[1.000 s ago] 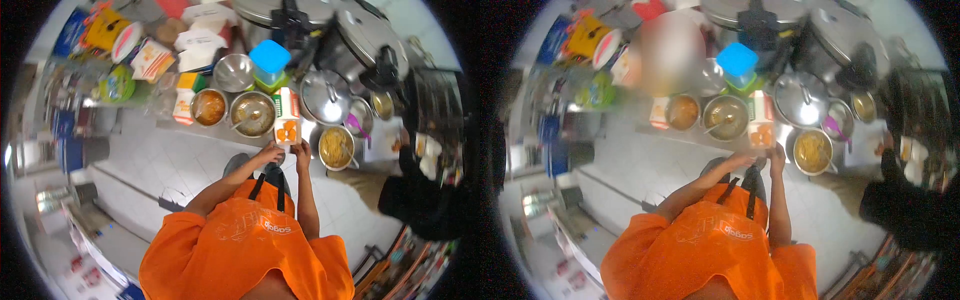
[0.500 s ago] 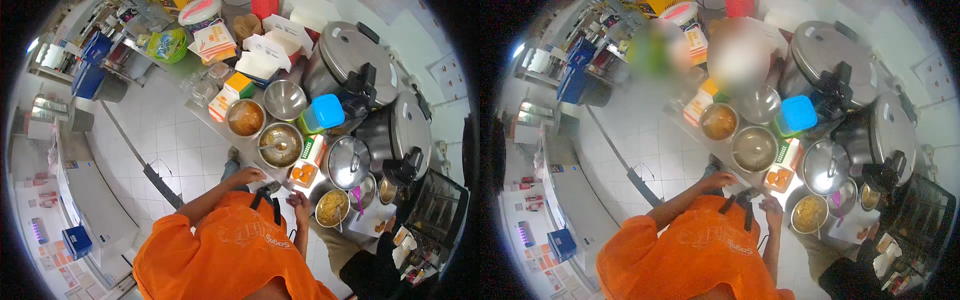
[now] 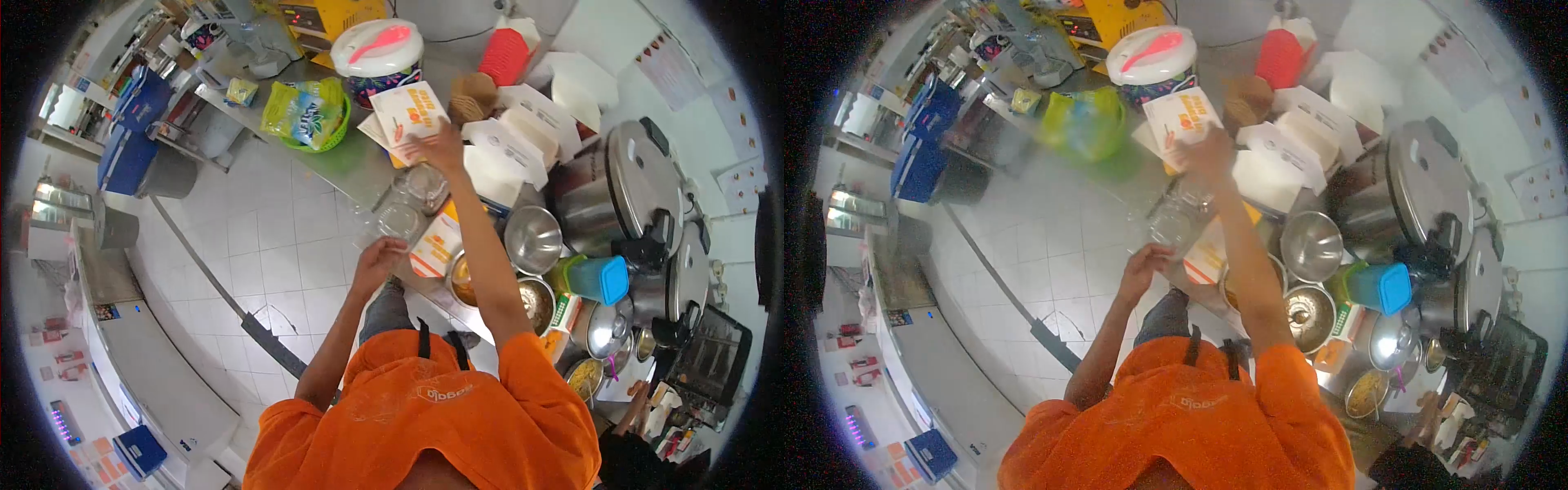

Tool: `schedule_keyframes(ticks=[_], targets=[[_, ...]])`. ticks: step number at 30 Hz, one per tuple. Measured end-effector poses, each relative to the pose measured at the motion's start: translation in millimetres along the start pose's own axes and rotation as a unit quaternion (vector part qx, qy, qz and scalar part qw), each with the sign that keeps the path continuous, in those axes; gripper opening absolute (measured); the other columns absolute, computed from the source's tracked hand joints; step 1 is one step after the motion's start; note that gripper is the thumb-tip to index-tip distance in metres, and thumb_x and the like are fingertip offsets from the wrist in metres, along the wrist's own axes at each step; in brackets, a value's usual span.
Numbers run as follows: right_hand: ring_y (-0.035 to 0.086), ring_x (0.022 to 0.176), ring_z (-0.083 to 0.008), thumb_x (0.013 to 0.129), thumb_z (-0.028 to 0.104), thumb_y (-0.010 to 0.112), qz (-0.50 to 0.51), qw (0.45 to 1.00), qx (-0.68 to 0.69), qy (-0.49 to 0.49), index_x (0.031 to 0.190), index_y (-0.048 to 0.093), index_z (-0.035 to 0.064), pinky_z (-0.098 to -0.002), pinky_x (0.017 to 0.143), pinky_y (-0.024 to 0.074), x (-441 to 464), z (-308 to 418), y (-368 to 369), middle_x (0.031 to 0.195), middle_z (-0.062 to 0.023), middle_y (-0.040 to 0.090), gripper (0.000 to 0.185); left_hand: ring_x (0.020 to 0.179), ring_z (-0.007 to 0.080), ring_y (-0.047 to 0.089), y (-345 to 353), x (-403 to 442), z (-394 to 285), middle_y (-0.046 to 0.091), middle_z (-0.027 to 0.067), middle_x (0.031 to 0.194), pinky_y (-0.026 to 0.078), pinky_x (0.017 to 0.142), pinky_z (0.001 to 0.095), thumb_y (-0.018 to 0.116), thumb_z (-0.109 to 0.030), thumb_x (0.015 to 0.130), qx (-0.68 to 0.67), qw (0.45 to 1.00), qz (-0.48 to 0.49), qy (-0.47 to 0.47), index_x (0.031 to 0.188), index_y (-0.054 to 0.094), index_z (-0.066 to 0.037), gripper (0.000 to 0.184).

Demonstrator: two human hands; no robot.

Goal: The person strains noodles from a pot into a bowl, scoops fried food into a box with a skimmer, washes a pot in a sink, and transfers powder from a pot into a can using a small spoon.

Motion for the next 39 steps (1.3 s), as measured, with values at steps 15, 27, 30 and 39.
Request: schedule_keyframes(ticks=[15,27,30,39], targets=[[0.062,0.089,-0.0181,0.085,0.011,0.066,0.229,0.92,0.316,-0.046,0.091,0.065,-0.0011,-0.0334,0.083,0.0477,-41.3,69.6,-239.7,0.091,-0.0093,0.065,0.014,0.067,0.0167,0.061,-176.1,-71.8,-348.5,0.065,0.0021,0.076,0.049,0.061,0.0268,0.063,-0.022,0.075,0.378,0.82,0.328,0.276,0.077,0.064,-0.011,0.011],[0.059,0.08,-0.0163,0.086,0.021,0.065,0.226,0.864,0.229,-0.387,0.09,0.064,0.0015,-0.032,0.074,0.0462,-170.1,261.5,-418.6,0.083,-0.0056,0.061,0.019,0.074,0.0171,0.06,3.1,-100.0,-405.2,0.064,0.0054,0.085,0.048,0.067,0.0308,0.062,-0.028,0.081,0.158,0.589,0.616,0.499,0.082,0.064,-0.008,0.02],[0.058,0.078,-0.0156,0.087,0.021,0.065,0.214,0.88,0.214,-0.366,0.091,0.063,0.002,-0.0316,0.072,0.0458,-204.1,250.7,-435.6,0.083,-0.0048,0.061,0.02,0.076,0.0172,0.06,40.1,-105.9,-397.9,0.064,0.0063,0.087,0.048,0.068,0.0318,0.062,-0.029,0.082,0.122,0.558,0.653,0.498,0.083,0.064,-0.008,0.022],[0.055,0.075,-0.0135,0.091,0.023,0.062,0.091,0.948,0.265,-0.151,0.094,0.062,0.0036,-0.0305,0.067,0.0449,-312.1,112.2,-490.6,0.082,-0.0022,0.059,0.02,0.082,0.0175,0.06,165.1,-79.4,-329.1,0.064,0.0087,0.094,0.048,0.072,0.0348,0.061,-0.034,0.087,-0.016,0.645,0.67,0.367,0.087,0.064,-0.006,0.028]])
Point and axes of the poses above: each hand's wrist, its own x-axis towards the middle knuckle, its own y-axis out of the palm, z = x × y, the point moved 7 cm from there along x, towards the middle knuckle
